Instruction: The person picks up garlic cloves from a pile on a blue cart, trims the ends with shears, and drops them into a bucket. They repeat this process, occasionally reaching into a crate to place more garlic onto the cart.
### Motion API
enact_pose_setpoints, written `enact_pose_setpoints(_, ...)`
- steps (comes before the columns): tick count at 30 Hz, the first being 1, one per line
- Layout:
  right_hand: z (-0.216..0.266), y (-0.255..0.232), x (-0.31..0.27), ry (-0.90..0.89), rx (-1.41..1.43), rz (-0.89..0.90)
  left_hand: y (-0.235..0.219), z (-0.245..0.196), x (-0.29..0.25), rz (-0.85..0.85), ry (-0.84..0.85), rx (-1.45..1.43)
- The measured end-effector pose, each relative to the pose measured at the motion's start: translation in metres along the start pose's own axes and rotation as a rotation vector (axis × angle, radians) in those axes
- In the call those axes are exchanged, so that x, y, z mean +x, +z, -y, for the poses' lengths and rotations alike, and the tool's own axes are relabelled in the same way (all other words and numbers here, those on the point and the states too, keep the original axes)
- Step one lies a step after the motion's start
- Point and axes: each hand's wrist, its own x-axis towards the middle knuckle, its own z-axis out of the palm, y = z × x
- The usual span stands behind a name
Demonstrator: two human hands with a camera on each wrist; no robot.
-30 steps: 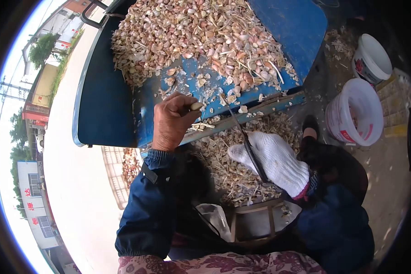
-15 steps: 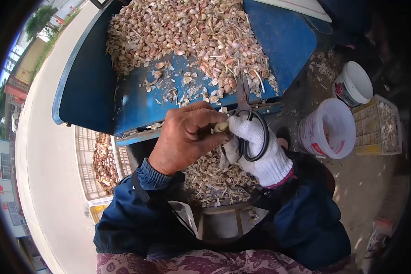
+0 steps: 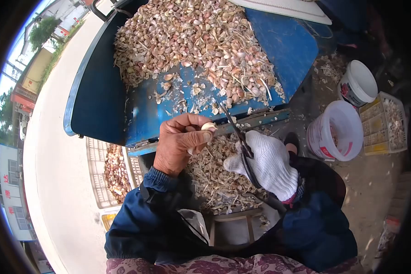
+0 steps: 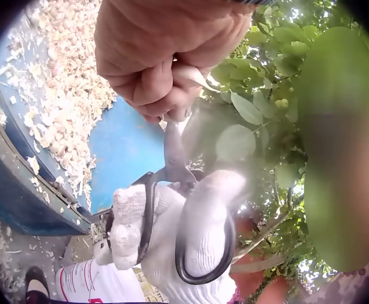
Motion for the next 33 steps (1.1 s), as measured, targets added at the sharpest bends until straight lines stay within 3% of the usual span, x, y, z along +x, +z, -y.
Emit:
enact_pose_setpoints(3, 0.010, -0.004, -0.003, -0.092, -0.173, 0.104, -0.004, 0.001, 0.001, 0.029, 0.031, -0.116)
enact_pose_setpoints(6, 0.007, -0.003, -0.003, -0.097, -0.206, 0.085, -0.001, 0.003, 0.002, 0.037, 0.055, -0.101)
enact_pose_setpoints(13, 0.004, -0.003, -0.008, -0.103, -0.183, 0.084, 0.002, 0.004, 0.003, -0.009, 0.041, -0.049)
enact_pose_setpoints(16, 0.003, 0.000, -0.011, -0.085, -0.157, 0.104, -0.002, 0.005, 0.004, 0.048, 0.036, -0.056)
enact_pose_setpoints(19, 0.001, 0.007, -0.014, -0.112, -0.082, 0.083, -0.003, 0.004, 0.003, 0.028, -0.050, -0.034)
enact_pose_setpoints(21, 0.009, 0.009, -0.015, 0.435, 0.777, 0.258, -0.004, 0.007, 0.000, 0.072, -0.126, -0.066)
enact_pose_setpoints(24, 0.011, 0.006, -0.011, 0.582, 0.815, 0.308, 0.005, 0.015, -0.004, 0.071, -0.188, -0.128)
enact_pose_setpoints(25, 0.005, 0.009, -0.011, 0.611, 1.080, 0.304, -0.003, 0.019, -0.002, 0.095, -0.165, -0.132)
enact_pose_setpoints(26, 0.004, 0.007, -0.008, 0.707, 1.139, 0.313, -0.005, 0.018, -0.002, 0.093, -0.163, -0.128)
enact_pose_setpoints(29, -0.002, 0.002, -0.001, 0.548, 1.019, 0.220, -0.009, 0.006, -0.008, 0.034, -0.125, -0.128)
enact_pose_setpoints(33, -0.003, -0.007, 0.006, 0.509, 1.048, 0.192, -0.029, -0.013, -0.052, -0.153, -0.077, -0.153)
